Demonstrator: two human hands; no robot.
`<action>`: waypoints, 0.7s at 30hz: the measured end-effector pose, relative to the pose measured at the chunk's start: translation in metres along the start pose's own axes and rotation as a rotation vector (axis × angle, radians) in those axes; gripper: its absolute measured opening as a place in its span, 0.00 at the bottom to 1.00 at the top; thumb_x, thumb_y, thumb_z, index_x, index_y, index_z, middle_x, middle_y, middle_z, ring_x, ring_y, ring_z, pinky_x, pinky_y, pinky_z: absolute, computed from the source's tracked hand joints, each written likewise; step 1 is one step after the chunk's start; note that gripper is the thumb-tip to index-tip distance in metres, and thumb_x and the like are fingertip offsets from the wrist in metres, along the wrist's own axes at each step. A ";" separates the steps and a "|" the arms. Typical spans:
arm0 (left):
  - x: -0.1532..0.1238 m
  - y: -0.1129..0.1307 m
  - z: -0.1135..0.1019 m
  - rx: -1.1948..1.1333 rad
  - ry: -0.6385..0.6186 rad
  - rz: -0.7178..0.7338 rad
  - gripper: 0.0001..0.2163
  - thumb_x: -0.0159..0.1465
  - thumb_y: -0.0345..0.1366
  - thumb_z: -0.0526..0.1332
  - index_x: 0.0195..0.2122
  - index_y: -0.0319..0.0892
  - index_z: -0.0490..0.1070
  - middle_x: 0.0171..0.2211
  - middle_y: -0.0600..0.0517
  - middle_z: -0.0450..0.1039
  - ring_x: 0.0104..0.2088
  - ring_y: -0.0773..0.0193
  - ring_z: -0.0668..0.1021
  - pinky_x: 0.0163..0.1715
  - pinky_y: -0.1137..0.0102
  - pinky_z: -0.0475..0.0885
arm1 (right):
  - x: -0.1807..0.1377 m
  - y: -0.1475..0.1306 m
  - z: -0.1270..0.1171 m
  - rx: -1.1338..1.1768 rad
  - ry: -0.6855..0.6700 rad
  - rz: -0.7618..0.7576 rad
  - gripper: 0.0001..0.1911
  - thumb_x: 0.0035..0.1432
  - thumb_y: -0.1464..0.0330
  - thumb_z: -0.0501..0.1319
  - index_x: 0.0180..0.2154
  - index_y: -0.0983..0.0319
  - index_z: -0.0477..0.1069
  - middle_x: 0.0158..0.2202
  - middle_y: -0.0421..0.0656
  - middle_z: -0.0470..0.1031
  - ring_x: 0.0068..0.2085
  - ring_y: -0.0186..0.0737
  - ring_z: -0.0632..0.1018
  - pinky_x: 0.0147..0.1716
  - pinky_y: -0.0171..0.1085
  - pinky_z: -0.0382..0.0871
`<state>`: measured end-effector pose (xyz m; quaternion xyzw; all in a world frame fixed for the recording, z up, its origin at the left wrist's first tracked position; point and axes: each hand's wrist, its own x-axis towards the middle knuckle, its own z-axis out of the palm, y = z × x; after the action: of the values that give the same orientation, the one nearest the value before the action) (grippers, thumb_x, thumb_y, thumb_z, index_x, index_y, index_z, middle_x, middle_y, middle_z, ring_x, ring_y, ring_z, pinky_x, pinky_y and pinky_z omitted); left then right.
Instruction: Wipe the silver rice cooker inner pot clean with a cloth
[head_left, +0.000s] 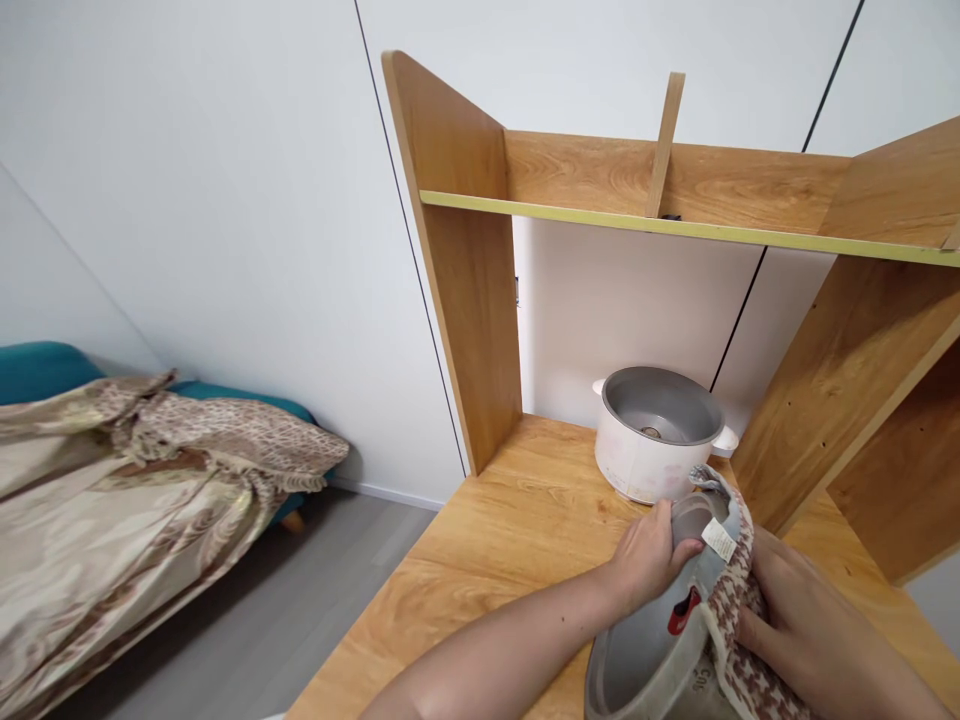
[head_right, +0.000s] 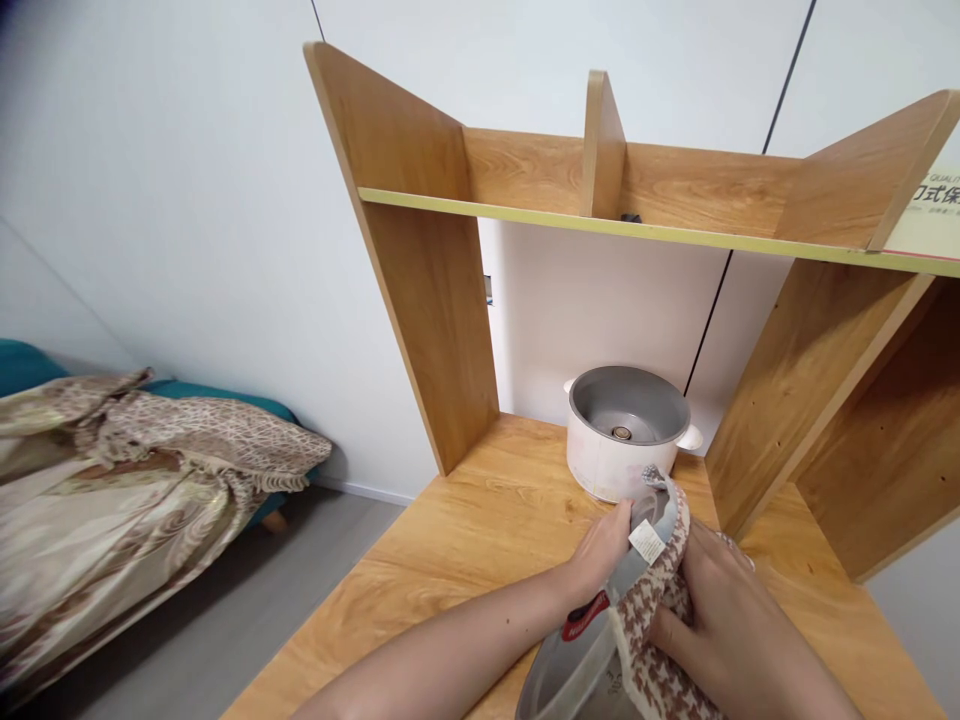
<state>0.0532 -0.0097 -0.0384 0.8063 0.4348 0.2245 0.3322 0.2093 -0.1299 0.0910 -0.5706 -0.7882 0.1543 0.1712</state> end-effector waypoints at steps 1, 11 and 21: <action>0.000 -0.001 0.000 -0.001 -0.006 0.003 0.21 0.68 0.54 0.58 0.55 0.46 0.66 0.52 0.41 0.79 0.51 0.44 0.81 0.51 0.55 0.74 | -0.001 -0.001 0.001 -0.023 0.008 -0.008 0.25 0.65 0.60 0.57 0.60 0.61 0.68 0.63 0.55 0.72 0.64 0.56 0.72 0.62 0.54 0.67; 0.001 -0.001 0.002 0.022 -0.015 -0.005 0.22 0.68 0.51 0.58 0.56 0.43 0.65 0.56 0.37 0.77 0.53 0.41 0.80 0.53 0.52 0.75 | -0.005 -0.009 0.007 -0.185 0.166 -0.122 0.28 0.62 0.62 0.58 0.62 0.64 0.69 0.60 0.59 0.76 0.61 0.56 0.76 0.58 0.53 0.74; -0.004 0.009 -0.003 0.059 0.023 -0.015 0.18 0.69 0.49 0.58 0.53 0.41 0.67 0.52 0.36 0.78 0.51 0.39 0.81 0.50 0.50 0.76 | -0.016 -0.005 0.033 -0.509 0.415 -0.290 0.47 0.55 0.65 0.62 0.72 0.73 0.51 0.65 0.67 0.68 0.63 0.68 0.73 0.56 0.60 0.75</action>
<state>0.0543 -0.0161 -0.0297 0.8097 0.4513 0.2183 0.3050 0.1951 -0.1481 0.0621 -0.4965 -0.8225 -0.1921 0.2002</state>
